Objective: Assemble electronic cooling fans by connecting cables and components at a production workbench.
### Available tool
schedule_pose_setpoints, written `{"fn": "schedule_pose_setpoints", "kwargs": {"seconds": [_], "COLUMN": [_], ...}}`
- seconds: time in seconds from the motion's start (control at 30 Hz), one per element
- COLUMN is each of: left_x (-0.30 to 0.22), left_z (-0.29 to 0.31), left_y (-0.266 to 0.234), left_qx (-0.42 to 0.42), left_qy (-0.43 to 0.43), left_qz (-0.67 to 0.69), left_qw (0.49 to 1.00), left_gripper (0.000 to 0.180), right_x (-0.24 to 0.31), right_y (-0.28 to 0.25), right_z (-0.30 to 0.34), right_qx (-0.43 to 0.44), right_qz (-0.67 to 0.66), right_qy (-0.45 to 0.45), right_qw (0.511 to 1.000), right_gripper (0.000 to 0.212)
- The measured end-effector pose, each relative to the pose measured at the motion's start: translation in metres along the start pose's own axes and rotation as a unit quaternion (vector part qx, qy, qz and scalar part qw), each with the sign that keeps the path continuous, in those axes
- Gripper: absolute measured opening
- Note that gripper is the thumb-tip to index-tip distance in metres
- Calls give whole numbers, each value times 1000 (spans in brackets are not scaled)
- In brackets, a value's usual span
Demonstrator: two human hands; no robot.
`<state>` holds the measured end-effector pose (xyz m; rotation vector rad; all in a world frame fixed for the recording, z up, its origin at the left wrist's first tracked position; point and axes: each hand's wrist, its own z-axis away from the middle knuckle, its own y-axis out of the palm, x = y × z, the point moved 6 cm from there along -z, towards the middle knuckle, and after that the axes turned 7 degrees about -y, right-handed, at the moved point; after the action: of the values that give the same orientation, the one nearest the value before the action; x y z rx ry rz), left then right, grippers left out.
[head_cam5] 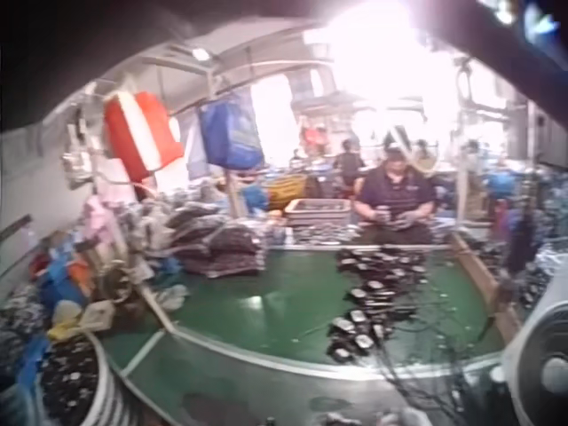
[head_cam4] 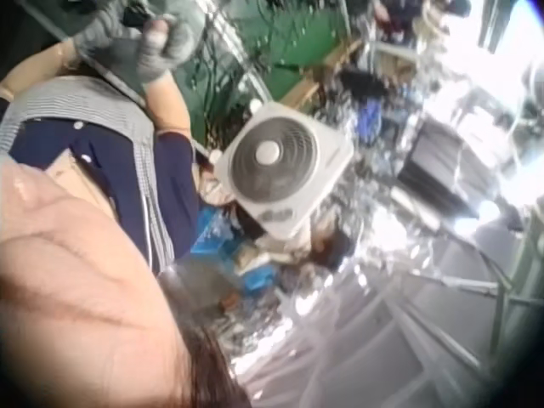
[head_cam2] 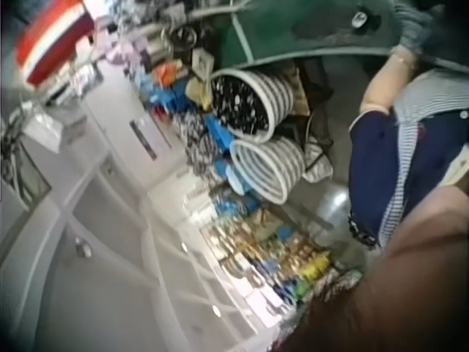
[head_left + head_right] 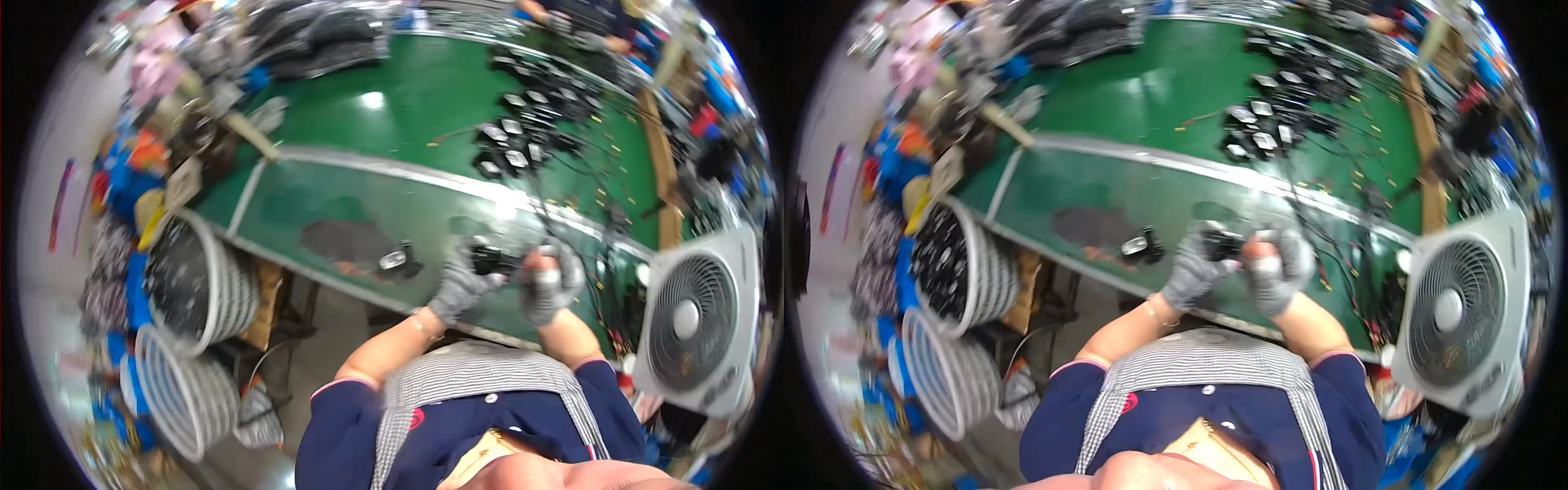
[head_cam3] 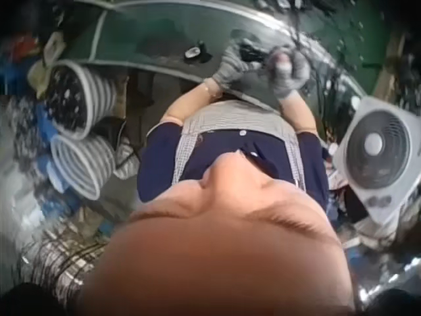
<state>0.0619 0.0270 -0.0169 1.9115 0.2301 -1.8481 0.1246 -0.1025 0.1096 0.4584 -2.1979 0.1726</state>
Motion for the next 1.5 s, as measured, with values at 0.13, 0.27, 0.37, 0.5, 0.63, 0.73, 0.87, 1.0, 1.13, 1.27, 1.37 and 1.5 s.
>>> {"fn": "schedule_pose_setpoints", "kwargs": {"seconds": [0.13,0.27,0.37,0.5,0.63,0.73,0.87,1.0,1.13,1.27,1.37,1.5], "left_x": [-16,-13,-15,-44,-64,-62,-46,-14,-6,-16,-40,-68], "left_z": [5,17,24,29,33,35,31,22,21,26,32,33], "left_y": [16,36,33,30,42,44,33,21,23,36,43,59], "left_qx": [26,140,174,253,304,309,220,94,104,177,260,269], "left_qy": [-28,-105,12,138,211,200,122,-36,-117,-136,97,230], "left_qz": [32,93,-65,-93,-86,-55,17,32,-43,-37,-132,-127], "left_qw": [999,980,982,953,925,928,968,994,987,974,952,926], "left_gripper": [50,56,58,52,49,53,53,51,52,49,45,46], "right_x": [16,-33,-46,-72,-112,-116,-89,2,8,-20,-69,-113], "right_y": [-6,-18,-11,-2,-5,-14,-68,-44,2,-26,-28,-12], "right_z": [-1,-5,-5,22,39,36,-21,-17,-3,3,0,51], "right_qx": [46,-117,-98,24,-12,-36,-196,45,453,103,19,-46], "right_qz": [55,-161,-202,-212,-292,-278,-197,99,94,231,-94,-294], "right_qy": [-150,141,209,358,456,478,252,-94,-103,-163,300,582], "right_qw": [986,970,952,909,840,832,927,990,881,954,949,757], "right_gripper": [18,7,14,17,19,20,15,15,22,13,21,13]}}
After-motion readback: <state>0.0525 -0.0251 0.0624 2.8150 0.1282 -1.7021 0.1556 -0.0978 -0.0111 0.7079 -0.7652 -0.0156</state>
